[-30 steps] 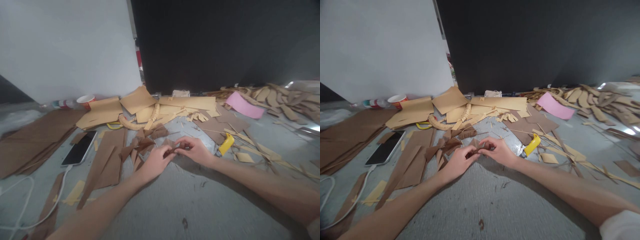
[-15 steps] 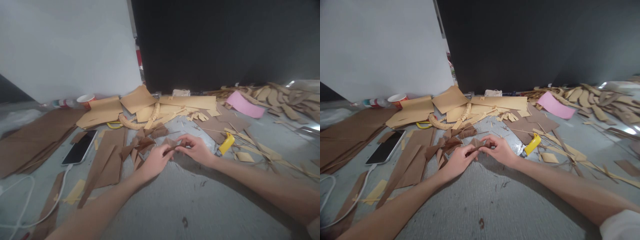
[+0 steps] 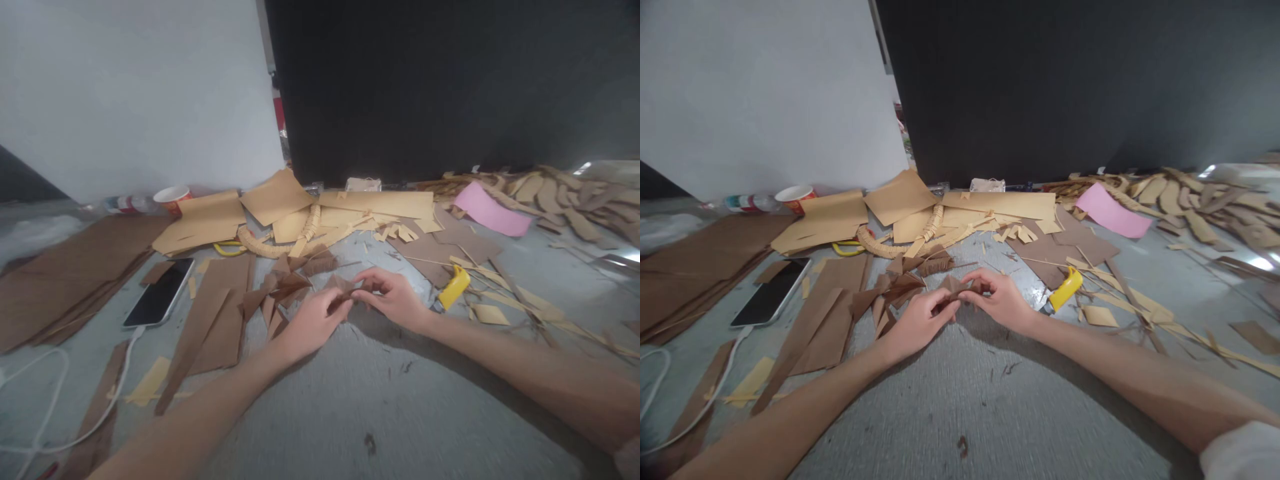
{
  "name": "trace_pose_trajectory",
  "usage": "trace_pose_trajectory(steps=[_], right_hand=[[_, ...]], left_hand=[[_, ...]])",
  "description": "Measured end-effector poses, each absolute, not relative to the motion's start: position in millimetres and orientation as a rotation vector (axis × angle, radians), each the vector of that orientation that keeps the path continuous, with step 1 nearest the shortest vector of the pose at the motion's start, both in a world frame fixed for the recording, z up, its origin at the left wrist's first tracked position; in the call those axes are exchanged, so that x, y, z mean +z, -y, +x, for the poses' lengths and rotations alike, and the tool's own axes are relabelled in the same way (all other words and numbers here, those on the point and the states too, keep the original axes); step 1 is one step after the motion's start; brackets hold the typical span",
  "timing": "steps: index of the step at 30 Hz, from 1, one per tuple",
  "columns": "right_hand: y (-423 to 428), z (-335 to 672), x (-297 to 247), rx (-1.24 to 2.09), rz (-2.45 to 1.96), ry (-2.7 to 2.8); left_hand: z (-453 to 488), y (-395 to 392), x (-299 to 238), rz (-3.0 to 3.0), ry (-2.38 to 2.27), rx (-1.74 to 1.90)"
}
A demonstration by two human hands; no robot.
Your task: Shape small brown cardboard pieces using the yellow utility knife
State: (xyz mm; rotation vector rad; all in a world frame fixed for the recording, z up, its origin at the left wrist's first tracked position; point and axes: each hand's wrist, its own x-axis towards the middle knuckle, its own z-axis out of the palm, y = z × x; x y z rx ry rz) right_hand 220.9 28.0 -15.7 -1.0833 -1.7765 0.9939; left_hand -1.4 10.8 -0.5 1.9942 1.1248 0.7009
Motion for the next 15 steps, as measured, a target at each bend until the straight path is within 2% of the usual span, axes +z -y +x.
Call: trace_pose_trajectory(steps=[15], right_hand=[[-25.5,222.4,-14.5,1.031,-1.058,1.793]], left_hand=[[-2.1,-7.5,1.2,1.949,-1.102,0.682]])
